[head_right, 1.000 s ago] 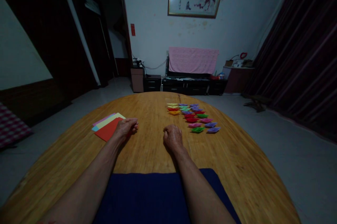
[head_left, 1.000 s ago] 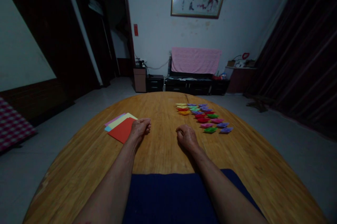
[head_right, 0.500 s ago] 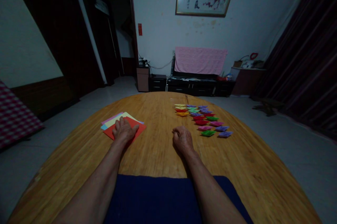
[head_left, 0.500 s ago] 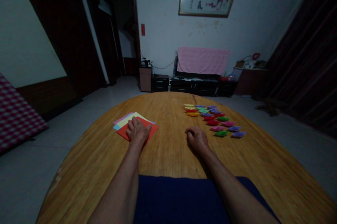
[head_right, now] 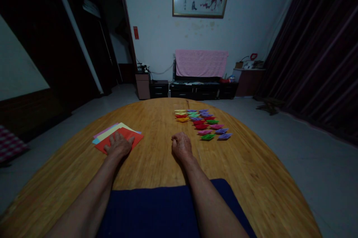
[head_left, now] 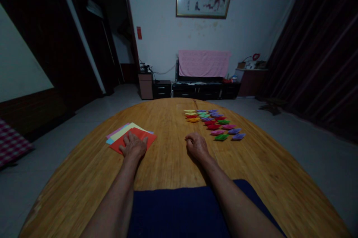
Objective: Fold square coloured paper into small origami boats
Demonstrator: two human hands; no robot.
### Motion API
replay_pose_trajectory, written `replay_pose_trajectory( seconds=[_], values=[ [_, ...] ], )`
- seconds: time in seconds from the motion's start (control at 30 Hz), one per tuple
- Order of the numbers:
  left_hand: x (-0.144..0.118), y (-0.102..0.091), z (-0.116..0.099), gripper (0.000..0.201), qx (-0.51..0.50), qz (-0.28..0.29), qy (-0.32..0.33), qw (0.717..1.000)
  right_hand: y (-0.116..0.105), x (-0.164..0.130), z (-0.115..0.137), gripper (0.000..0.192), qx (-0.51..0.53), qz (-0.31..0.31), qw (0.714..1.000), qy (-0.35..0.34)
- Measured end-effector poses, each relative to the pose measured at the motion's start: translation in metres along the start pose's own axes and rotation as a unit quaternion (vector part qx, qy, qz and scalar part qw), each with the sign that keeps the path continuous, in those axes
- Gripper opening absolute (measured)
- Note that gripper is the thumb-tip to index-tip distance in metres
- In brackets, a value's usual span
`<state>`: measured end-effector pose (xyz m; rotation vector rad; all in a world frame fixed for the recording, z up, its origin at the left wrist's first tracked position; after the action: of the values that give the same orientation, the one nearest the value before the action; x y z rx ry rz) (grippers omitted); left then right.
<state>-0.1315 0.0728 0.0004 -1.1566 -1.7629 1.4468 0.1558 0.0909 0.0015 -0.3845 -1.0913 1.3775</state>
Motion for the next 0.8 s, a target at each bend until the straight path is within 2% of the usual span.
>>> replay_pose_trajectory(
  seconds=[0.27, 0.5, 0.8],
  values=[
    [0.000, 0.002, -0.005, 0.064, 0.023, -0.004, -0.003, 1.000, 0.002, 0.000, -0.001, 0.025, 0.008, 0.012, 1.000, 0.010],
    [-0.001, 0.005, -0.009, 0.062, 0.036, 0.022, 0.020, 0.999, 0.002, 0.001, 0.000, 0.025, -0.001, 0.018, 1.000, 0.015],
    [-0.006, -0.001, -0.018, 0.052, 0.088, -0.025, 0.077, 0.993, 0.000, 0.000, 0.002, 0.025, 0.004, 0.019, 1.000, 0.023]
  ],
)
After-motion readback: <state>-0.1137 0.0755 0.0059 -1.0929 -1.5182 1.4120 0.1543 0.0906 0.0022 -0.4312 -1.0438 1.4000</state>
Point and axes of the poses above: each hand's wrist, its own x-axis towards the middle knuckle, its own y-axis out of the palm, z = x × y, the point moved 6 cm from there along x, towards the middle knuckle, and after that the axes turned 6 degrees about z, right-handed, at the moved point
